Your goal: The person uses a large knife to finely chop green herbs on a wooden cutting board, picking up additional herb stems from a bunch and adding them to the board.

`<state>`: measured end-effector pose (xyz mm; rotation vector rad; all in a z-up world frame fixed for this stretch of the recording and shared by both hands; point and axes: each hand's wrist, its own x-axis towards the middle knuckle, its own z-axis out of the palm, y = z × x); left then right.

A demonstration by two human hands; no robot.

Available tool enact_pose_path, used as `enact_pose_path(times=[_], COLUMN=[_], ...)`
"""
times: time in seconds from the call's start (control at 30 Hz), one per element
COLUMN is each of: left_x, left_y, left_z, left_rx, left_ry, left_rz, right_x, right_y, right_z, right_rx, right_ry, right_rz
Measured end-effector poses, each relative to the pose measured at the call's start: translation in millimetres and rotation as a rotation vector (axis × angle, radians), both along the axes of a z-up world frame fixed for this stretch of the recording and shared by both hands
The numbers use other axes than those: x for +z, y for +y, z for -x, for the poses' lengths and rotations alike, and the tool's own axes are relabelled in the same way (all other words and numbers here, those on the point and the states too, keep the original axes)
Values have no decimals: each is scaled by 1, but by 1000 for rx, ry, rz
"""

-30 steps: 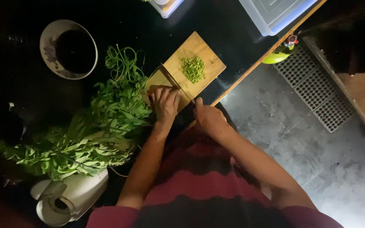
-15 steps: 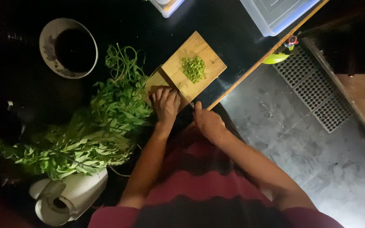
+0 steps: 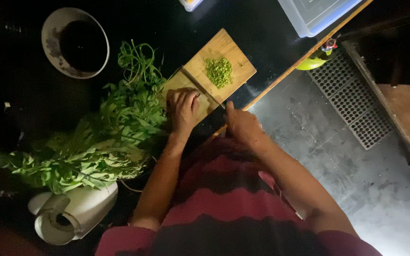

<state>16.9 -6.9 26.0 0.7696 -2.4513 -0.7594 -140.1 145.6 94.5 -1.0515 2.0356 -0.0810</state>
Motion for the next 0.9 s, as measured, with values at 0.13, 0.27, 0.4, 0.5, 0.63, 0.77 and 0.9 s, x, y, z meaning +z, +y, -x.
enact_pose_path(times=[0.13, 0.27, 0.4, 0.5, 0.63, 0.77, 0.9], left_x=[-4, -1, 5, 4, 0, -1, -4], left_y=[-5, -2, 1, 5, 9, 8, 10], left_z=[-9, -12, -6, -4, -2, -4, -3], left_rx=[92, 131, 37, 67, 83, 70, 101], left_ry=[-51, 3, -70, -67, -116, -132, -96], left_rz=[-131, -42, 39, 138, 156, 105, 125], right_x=[3, 9, 20, 20, 21, 25, 25], right_y=[7, 4, -3, -8, -4, -3, 0], right_z=[1, -3, -8, -10, -13, -20, -22], right_rx=[46, 21, 11, 9, 53, 39, 24], right_ry=[12, -47, -84, -57, -58, -60, -48], right_rz=[72, 87, 66, -23, 72, -12, 14])
